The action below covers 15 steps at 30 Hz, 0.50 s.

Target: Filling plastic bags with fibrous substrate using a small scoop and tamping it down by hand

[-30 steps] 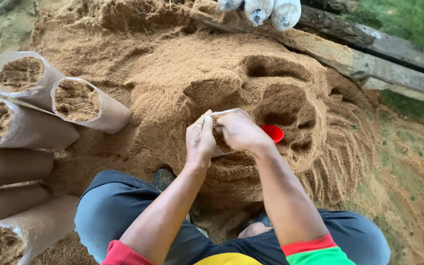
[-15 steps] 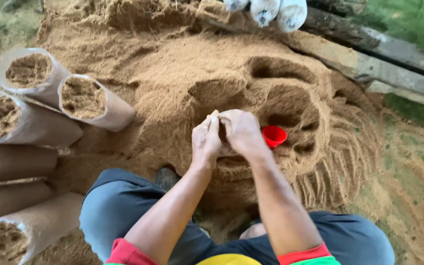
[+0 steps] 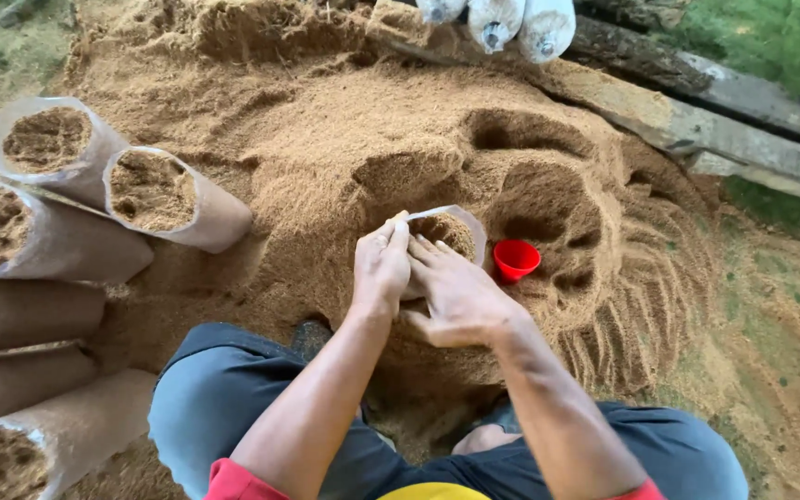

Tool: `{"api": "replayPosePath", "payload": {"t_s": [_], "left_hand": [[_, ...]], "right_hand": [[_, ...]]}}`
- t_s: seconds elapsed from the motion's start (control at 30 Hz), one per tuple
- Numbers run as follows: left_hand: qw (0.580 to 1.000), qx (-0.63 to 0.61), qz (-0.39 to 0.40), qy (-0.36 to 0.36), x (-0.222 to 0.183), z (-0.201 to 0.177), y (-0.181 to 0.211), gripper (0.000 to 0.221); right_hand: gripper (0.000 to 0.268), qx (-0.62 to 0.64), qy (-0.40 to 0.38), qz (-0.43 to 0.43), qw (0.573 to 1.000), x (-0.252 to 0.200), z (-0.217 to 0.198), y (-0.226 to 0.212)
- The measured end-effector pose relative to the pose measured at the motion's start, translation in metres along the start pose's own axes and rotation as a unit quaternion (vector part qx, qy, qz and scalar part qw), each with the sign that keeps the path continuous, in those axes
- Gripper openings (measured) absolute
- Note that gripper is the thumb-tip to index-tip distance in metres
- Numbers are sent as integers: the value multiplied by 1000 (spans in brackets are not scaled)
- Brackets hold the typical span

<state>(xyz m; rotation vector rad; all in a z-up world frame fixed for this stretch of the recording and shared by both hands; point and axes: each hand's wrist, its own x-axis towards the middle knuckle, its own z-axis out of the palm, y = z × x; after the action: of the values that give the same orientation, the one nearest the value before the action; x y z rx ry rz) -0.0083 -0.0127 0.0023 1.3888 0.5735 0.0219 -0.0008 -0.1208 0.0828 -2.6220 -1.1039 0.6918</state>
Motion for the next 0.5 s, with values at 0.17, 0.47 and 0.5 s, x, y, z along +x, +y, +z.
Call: {"api": "replayPosePath", "payload": {"t_s": [0.17, 0.47, 0.5], "left_hand": [[1000, 3, -28, -2, 3, 3, -1, 36], [999, 36, 6, 1, 11, 2, -15, 35], [999, 36, 9, -2, 3, 2, -3, 35]], "right_hand": [[98, -48, -25, 29, 998, -5, 2, 5], [125, -116, -6, 96, 989, 5, 23, 27], [125, -118, -3, 99, 988, 2, 20, 24]]}}
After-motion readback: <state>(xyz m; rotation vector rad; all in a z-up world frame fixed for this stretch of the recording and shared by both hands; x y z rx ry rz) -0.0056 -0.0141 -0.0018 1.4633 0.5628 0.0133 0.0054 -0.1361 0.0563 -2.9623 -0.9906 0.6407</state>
